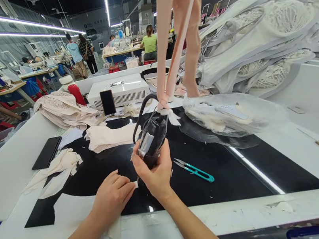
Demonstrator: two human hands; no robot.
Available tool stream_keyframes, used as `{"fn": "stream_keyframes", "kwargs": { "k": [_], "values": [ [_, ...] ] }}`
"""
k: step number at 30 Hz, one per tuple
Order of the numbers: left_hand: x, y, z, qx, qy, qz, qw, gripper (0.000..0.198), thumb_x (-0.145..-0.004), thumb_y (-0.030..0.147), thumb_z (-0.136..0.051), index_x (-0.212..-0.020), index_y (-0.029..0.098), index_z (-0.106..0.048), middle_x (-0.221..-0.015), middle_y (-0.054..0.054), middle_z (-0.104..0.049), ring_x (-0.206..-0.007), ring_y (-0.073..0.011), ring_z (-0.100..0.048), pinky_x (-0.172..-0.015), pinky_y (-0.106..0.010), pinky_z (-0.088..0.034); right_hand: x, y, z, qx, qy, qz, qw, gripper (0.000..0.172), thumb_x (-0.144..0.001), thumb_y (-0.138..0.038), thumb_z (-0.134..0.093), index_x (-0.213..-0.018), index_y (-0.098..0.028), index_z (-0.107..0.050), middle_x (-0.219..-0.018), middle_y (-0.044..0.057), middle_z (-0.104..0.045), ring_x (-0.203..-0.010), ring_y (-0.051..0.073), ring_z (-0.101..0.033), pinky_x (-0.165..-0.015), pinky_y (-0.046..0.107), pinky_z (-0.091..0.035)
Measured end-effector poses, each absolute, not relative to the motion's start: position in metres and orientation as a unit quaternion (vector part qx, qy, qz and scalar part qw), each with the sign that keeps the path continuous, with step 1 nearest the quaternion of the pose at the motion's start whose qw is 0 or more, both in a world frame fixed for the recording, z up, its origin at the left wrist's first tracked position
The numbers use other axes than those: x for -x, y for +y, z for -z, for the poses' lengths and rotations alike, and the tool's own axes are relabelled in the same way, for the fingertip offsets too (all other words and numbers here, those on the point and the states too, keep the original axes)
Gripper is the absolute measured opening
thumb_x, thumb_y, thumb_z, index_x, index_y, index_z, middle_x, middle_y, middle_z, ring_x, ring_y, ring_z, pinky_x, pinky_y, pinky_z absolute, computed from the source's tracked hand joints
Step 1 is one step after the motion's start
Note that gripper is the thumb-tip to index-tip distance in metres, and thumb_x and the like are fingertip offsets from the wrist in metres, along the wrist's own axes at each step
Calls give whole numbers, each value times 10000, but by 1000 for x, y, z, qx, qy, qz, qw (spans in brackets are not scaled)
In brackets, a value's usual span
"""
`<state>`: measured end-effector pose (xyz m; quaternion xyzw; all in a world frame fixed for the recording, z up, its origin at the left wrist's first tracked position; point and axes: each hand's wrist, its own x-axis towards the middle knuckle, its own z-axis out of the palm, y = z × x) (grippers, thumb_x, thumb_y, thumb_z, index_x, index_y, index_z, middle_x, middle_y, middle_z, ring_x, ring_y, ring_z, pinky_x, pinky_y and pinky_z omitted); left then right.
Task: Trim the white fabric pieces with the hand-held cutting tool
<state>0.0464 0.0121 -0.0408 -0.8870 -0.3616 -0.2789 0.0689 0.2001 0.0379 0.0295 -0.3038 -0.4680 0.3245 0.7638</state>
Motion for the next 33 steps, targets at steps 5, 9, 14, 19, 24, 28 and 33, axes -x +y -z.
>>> {"fn": "stream_keyframes", "kwargs": {
  "k": [5, 9, 14, 19, 24, 28, 33],
  "values": [
    [-46, 12, 42, 887, -363, 276, 69, 236, -1068, 162, -518, -901, 196, -681, -778, 6, -662, -721, -167, -633, -983, -434, -553, -198, 38, -28, 296, -480, -323, 760, 325, -818, -201, -764, -1058, -276, -559, -816, -65, -702, -595, 105, -630, -573, 251, -550],
    [-46, 11, 44, 888, -359, 277, 68, 212, -1062, 161, -530, -918, 191, -682, -798, 6, -671, -721, -172, -628, -973, -441, -557, -199, 37, -28, 300, -489, -318, 754, 322, -831, -173, -739, -1072, -277, -552, -804, -67, -697, -596, 108, -635, -579, 254, -558],
    [-45, 10, 44, 889, -356, 280, 70, 164, -1050, 179, -561, -950, 191, -691, -786, 18, -652, -705, -166, -618, -973, -448, -564, -200, 38, -28, 319, -494, -315, 745, 349, -835, -193, -731, -1110, -276, -533, -793, -60, -686, -603, 120, -635, -578, 271, -564],
    [-44, 9, 44, 888, -356, 280, 74, 135, -1042, 181, -573, -1001, 195, -700, -808, 12, -657, -723, -164, -626, -976, -440, -571, -199, 39, -28, 316, -502, -312, 743, 337, -839, -196, -725, -1104, -275, -533, -803, -57, -687, -602, 113, -630, -575, 262, -561],
    [-43, 9, 44, 884, -352, 296, 80, 189, -1061, 187, -529, -996, 190, -707, -812, 4, -663, -716, -164, -621, -960, -437, -586, -202, 38, -29, 314, -496, -318, 744, 327, -852, -223, -736, -1114, -274, -548, -802, -54, -687, -607, 113, -636, -581, 257, -564],
    [-43, 9, 43, 885, -350, 296, 84, 188, -1057, 180, -527, -1000, 185, -707, -803, 4, -659, -706, -168, -617, -944, -444, -598, -203, 32, -28, 304, -482, -319, 758, 341, -841, -246, -759, -1114, -271, -555, -819, -48, -692, -601, 110, -641, -559, 248, -559],
    [-44, 9, 43, 887, -346, 296, 85, 173, -1053, 173, -536, -1028, 177, -708, -809, 0, -664, -708, -171, -625, -936, -452, -606, -201, 27, -25, 305, -487, -326, 751, 323, -839, -236, -752, -1096, -270, -559, -816, -50, -693, -601, 109, -648, -564, 246, -567]
  ]
}}
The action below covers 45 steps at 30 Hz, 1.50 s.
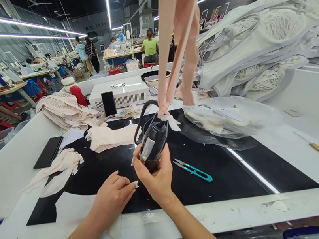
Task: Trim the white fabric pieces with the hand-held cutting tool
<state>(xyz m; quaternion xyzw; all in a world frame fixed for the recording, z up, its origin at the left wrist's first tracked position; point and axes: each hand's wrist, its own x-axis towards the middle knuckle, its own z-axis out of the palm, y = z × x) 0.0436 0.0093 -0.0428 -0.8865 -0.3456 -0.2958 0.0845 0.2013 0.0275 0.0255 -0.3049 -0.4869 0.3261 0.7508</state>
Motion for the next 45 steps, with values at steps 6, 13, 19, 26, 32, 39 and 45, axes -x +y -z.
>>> {"fn": "stream_keyframes", "kwargs": {
  "k": [6, 13, 19, 26, 32, 39, 45],
  "values": [
    [-43, 9, 42, 890, -346, 287, 71, 158, -1043, 167, -556, -1037, 179, -713, -815, -2, -665, -721, -175, -634, -936, -466, -612, -202, 27, -28, 319, -506, -318, 735, 279, -855, -213, -725, -1074, -266, -560, -820, -46, -695, -604, 106, -651, -578, 244, -572],
    [-26, -4, 33, 896, -349, 274, 29, 177, -1043, 125, -537, -1042, 177, -705, -883, -15, -686, -798, -174, -659, -1013, -483, -589, -204, 24, -26, 310, -493, -318, 748, 338, -821, -219, -760, -1096, -270, -570, -831, -45, -695, -621, 112, -642, -581, 251, -575],
    [-15, -12, 36, 895, -350, 275, 19, 177, -1055, 122, -518, -1071, 169, -687, -907, -21, -684, -831, -175, -659, -1031, -502, -579, -205, 19, -29, 318, -484, -323, 749, 350, -816, -238, -784, -1101, -270, -584, -820, -49, -701, -609, 112, -642, -582, 251, -563],
    [-16, -12, 41, 895, -350, 275, 23, 188, -1049, 107, -506, -1072, 180, -677, -914, -18, -680, -837, -178, -643, -1026, -494, -582, -206, 26, -27, 303, -479, -321, 759, 398, -841, -237, -786, -1182, -288, -588, -841, -48, -702, -616, 120, -638, -578, 266, -546],
    [-16, -11, 45, 892, -351, 284, 20, 142, -1028, 97, -554, -1068, 185, -658, -912, -6, -677, -830, -174, -639, -1041, -486, -566, -206, 26, -24, 315, -487, -318, 750, 338, -835, -219, -786, -1111, -278, -600, -838, -44, -698, -630, 121, -635, -590, 271, -554],
    [-15, -13, 46, 890, -354, 287, 7, 141, -1014, 70, -571, -1048, 184, -647, -920, 4, -677, -836, -163, -640, -1078, -492, -538, -206, 25, -23, 300, -493, -322, 751, 479, -853, -200, -771, -1274, -318, -576, -856, -49, -700, -616, 108, -620, -562, 250, -536],
    [-14, -15, 43, 893, -355, 278, 3, 139, -1012, 78, -575, -1051, 190, -647, -918, 5, -681, -859, -165, -649, -1087, -481, -534, -205, 25, -24, 312, -493, -310, 751, 462, -841, -222, -783, -1246, -296, -574, -840, -41, -698, -612, 115, -623, -549, 251, -538]
  ]
}}
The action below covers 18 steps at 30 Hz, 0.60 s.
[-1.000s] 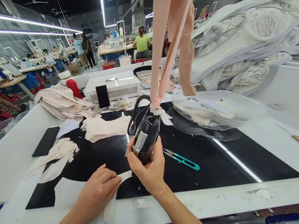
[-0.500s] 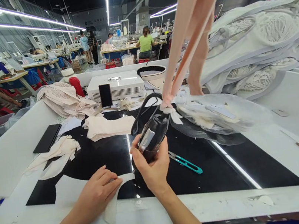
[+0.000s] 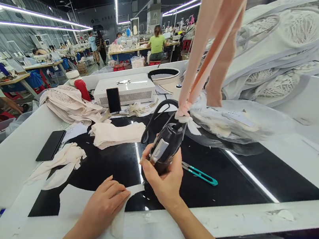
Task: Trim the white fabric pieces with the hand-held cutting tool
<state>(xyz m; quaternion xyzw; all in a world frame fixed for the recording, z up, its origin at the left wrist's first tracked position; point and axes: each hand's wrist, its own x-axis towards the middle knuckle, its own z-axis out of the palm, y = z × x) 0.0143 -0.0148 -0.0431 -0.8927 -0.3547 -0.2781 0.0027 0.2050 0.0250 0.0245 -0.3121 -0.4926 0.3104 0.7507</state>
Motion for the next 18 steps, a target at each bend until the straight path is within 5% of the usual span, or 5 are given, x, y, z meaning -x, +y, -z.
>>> {"fn": "stream_keyframes", "kwargs": {
  "k": [6, 18],
  "values": [
    [-13, -15, 46, 893, -359, 271, 14, 256, -994, 65, -594, -1185, 227, -651, -975, -4, -692, -885, -169, -675, -1084, -504, -535, -204, 26, -25, 312, -494, -314, 748, 426, -843, -224, -782, -1214, -297, -586, -840, -45, -703, -598, 111, -619, -543, 251, -535],
    [-14, -14, 51, 892, -359, 276, 10, 261, -963, 48, -643, -1152, 226, -661, -1006, -8, -695, -906, -183, -669, -1082, -530, -531, -196, 27, -26, 289, -485, -340, 752, 404, -881, -252, -769, -1236, -308, -584, -867, -46, -689, -638, 112, -645, -599, 260, -551]
  ]
}}
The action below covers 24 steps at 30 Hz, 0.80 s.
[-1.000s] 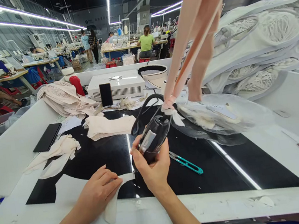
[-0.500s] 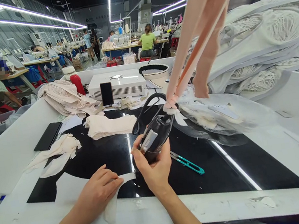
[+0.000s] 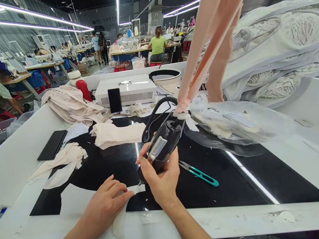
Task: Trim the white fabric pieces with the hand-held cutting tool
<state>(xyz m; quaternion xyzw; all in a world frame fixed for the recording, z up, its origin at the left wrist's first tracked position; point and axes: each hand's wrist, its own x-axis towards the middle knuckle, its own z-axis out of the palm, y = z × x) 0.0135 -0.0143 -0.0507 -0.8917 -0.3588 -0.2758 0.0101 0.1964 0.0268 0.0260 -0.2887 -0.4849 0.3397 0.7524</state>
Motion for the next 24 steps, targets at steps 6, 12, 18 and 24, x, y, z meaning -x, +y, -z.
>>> {"fn": "stream_keyframes", "kwargs": {
  "k": [6, 12, 18, 24],
  "values": [
    [-14, -13, 49, 895, -361, 261, 21, 212, -992, 78, -600, -1119, 232, -670, -964, -1, -686, -877, -169, -660, -1080, -510, -537, -185, 28, -25, 294, -497, -338, 743, 305, -880, -309, -757, -1117, -274, -568, -835, -38, -670, -615, 116, -634, -571, 263, -553],
    [-15, -14, 48, 895, -363, 260, 14, 220, -986, 73, -609, -1131, 230, -661, -978, 0, -686, -887, -176, -656, -1089, -521, -532, -182, 28, -23, 312, -502, -325, 739, 280, -879, -277, -741, -1090, -271, -556, -826, -37, -682, -598, 118, -638, -561, 263, -554],
    [-15, -14, 48, 891, -359, 278, 11, 226, -988, 59, -598, -1123, 226, -666, -983, -5, -686, -895, -180, -662, -1079, -517, -539, -192, 28, -25, 306, -489, -338, 744, 393, -873, -252, -749, -1220, -287, -567, -848, -42, -680, -625, 120, -645, -605, 277, -564],
    [-14, -14, 48, 893, -358, 272, 9, 239, -968, 50, -629, -1134, 218, -665, -996, -13, -687, -894, -192, -653, -1073, -544, -541, -198, 27, -24, 305, -488, -336, 746, 402, -868, -247, -766, -1222, -296, -581, -855, -44, -684, -634, 116, -640, -594, 261, -555]
  ]
}}
